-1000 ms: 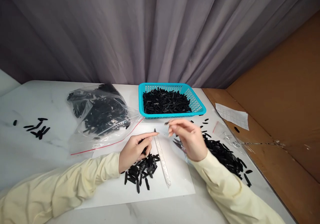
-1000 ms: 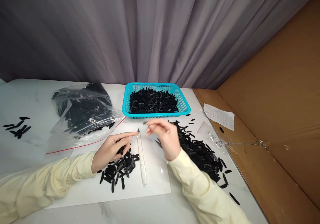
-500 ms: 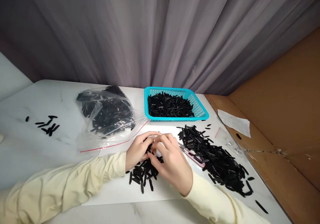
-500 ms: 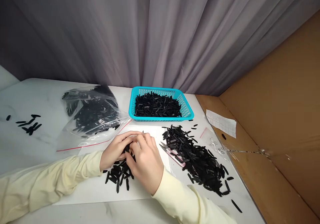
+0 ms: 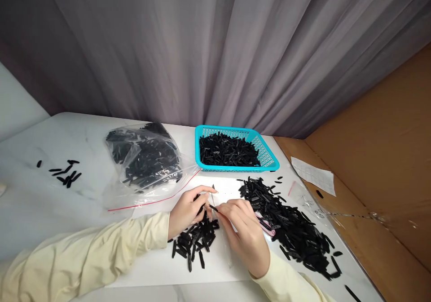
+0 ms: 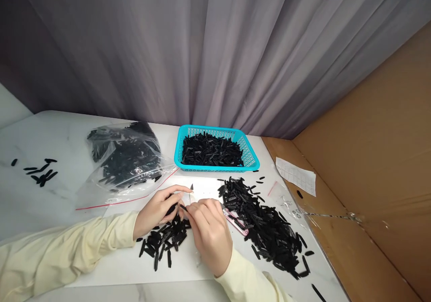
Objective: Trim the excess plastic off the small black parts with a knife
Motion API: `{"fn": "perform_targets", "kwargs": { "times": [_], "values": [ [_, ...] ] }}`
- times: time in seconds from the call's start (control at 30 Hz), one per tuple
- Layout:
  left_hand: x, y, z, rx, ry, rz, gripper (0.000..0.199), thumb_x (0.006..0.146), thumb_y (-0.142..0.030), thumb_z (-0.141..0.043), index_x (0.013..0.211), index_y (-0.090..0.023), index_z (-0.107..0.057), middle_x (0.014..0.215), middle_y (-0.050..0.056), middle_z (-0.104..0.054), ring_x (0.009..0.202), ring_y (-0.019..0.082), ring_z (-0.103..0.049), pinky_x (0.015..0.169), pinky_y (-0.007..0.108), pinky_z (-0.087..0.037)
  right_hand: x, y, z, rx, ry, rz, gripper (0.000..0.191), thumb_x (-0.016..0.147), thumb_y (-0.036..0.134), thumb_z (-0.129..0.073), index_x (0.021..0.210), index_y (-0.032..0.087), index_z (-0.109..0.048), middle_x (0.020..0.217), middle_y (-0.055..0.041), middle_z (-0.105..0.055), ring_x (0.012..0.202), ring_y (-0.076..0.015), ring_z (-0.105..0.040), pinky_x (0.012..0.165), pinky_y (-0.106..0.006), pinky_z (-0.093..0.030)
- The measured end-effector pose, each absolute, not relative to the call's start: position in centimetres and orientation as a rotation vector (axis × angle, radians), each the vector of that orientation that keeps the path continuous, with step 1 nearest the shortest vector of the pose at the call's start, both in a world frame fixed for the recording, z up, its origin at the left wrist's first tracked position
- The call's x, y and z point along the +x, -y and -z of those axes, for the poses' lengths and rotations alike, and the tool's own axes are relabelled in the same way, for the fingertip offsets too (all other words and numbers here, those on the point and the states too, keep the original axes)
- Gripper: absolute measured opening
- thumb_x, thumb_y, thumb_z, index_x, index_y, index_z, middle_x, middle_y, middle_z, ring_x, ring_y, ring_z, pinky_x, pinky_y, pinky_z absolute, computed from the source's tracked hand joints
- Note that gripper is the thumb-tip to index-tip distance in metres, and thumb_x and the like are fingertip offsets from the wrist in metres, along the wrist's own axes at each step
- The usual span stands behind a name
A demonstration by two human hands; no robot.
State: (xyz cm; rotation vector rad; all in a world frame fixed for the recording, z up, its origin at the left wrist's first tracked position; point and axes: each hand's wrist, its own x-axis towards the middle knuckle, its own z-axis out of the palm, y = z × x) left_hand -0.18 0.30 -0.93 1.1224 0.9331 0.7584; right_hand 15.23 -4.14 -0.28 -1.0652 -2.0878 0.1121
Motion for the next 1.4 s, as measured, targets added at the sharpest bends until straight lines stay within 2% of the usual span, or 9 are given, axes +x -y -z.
{"fn": "perform_targets", "kwargs": {
  "times": [0.1,0.3,0.57,0.83,1.0,1.27,1.4],
  "values": [
    [-0.1,-0.1,1.0,1.14,-0.905,-0.717,0.036,0.082,-0.035,-0.043,0.106,-0.01,-0.053,0.052,-0.002,-0.054,0.029,0.002,-0.026,0.033,0.017,-0.015,15.9,4.2,1.4,-1.03,2.058,-0.025,0.017,0.085,0.003,-0.045,0.09,0.015,-0.055,0.073,-0.0054,-0.062,0.071,-0.0179,-0.051,0.063,-0.032,-0.038],
    [0.0,0.2,0.8,1.211,-0.886,-0.677,0.033,0.082,-0.036,-0.046,0.103,-0.012,-0.051,0.053,-0.005,-0.05,0.033,0.002,-0.026,0.035,0.016,-0.018,15.8,3.9,2.8,-1.038,2.044,0.02,0.015,0.084,0.004,-0.048,0.087,0.014,-0.057,0.068,-0.0056,-0.061,0.067,-0.0181,-0.052,0.059,-0.031,-0.037],
    [-0.1,0.4,0.7,1.208,-0.868,-0.694,0.03,0.083,-0.035,-0.049,0.105,-0.014,-0.05,0.058,-0.006,-0.047,0.035,0.001,-0.026,0.035,0.016,-0.019,16.2,3.5,2.7,-1.114,1.882,-0.393,0.01,0.083,0.012,-0.054,0.089,0.018,-0.059,0.077,-0.005,-0.063,0.072,-0.018,-0.054,0.066,-0.032,-0.042],
    [-0.3,0.5,0.9,1.267,-0.867,-0.719,0.031,0.085,-0.035,-0.049,0.108,-0.015,-0.049,0.062,-0.005,-0.048,0.038,0.002,-0.029,0.037,0.016,-0.021,16.5,3.4,2.5,-1.131,1.777,-0.647,0.009,0.082,0.019,-0.056,0.086,0.017,-0.064,0.075,-0.0052,-0.063,0.071,-0.0172,-0.057,0.066,-0.03,-0.046],
    [-0.3,0.6,0.8,1.272,-0.868,-0.703,0.032,0.085,-0.036,-0.048,0.11,-0.017,-0.048,0.064,-0.004,-0.049,0.039,0.002,-0.03,0.037,0.017,-0.022,16.5,3.4,2.5,-1.109,1.716,-0.705,0.013,0.085,0.019,-0.052,0.084,0.019,-0.065,0.076,-0.0043,-0.064,0.071,-0.0157,-0.059,0.065,-0.028,-0.047],
    [-0.2,0.5,0.6,1.232,-0.827,-0.69,0.034,0.085,-0.04,-0.048,0.109,-0.017,-0.048,0.063,-0.004,-0.047,0.038,0.002,-0.026,0.036,0.017,-0.019,16.5,3.6,2.4,-1.064,1.733,-0.637,0.012,0.085,0.015,-0.052,0.086,0.018,-0.064,0.075,-0.0047,-0.064,0.07,-0.0162,-0.058,0.064,-0.029,-0.047],
    [-0.2,0.6,0.5,1.256,-0.851,-0.703,0.033,0.085,-0.038,-0.047,0.11,-0.016,-0.048,0.064,-0.004,-0.047,0.038,0.002,-0.029,0.037,0.017,-0.021,16.5,3.5,2.7,-1.09,1.697,-0.746,0.011,0.084,0.015,-0.054,0.089,0.018,-0.063,0.08,-0.0048,-0.065,0.077,-0.017,-0.061,0.069,-0.029,-0.049]
  ]
}}
